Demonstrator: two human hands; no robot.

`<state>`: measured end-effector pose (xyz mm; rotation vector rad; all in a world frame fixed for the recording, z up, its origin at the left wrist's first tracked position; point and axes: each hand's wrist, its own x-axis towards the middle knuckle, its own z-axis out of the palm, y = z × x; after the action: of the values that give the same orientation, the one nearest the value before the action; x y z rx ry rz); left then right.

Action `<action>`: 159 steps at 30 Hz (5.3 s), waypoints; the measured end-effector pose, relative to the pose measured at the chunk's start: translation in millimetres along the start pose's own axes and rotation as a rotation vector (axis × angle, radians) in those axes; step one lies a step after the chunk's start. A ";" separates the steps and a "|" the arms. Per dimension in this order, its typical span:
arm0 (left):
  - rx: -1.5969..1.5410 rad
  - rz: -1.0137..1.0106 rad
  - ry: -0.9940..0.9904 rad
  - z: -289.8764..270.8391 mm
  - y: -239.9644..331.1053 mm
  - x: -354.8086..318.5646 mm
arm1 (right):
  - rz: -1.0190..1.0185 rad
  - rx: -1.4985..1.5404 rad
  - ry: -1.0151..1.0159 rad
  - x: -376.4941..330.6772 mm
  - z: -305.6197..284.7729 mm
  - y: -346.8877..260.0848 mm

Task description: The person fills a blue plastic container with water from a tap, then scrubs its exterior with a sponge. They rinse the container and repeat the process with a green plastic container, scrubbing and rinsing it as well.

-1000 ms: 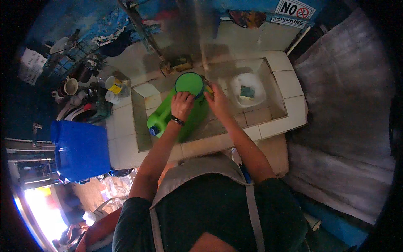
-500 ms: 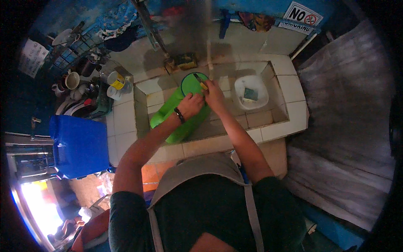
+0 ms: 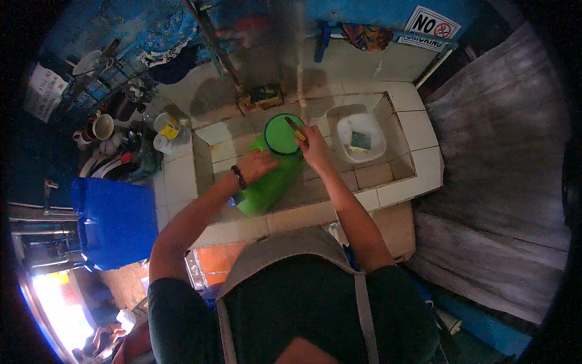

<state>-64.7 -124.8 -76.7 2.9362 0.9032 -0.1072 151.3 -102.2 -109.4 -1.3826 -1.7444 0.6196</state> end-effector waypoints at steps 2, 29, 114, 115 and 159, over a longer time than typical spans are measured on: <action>-0.054 -0.205 0.039 -1.7 10.7 -3.1 | 0.018 0.083 0.003 -1.2 1.1 1.8; -1.447 -0.729 0.940 -7.9 -101.2 -27.3 | 0.396 0.534 -0.032 -6.0 -2.5 4.5; -0.487 -0.946 0.443 28.3 37.8 -18.7 | 0.441 0.453 0.370 -35.2 43.3 -12.9; -0.514 -0.952 0.441 28.9 36.8 -19.2 | 0.421 0.438 0.359 -36.4 42.2 -9.7; -0.500 -0.752 0.408 18.6 9.1 -68.6 | 0.382 0.328 0.071 -25.1 -117.3 126.3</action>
<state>-117.1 -172.2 -88.8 2.0604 1.7373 0.6035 320.6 -102.8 -150.3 -1.4870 -1.2593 1.0023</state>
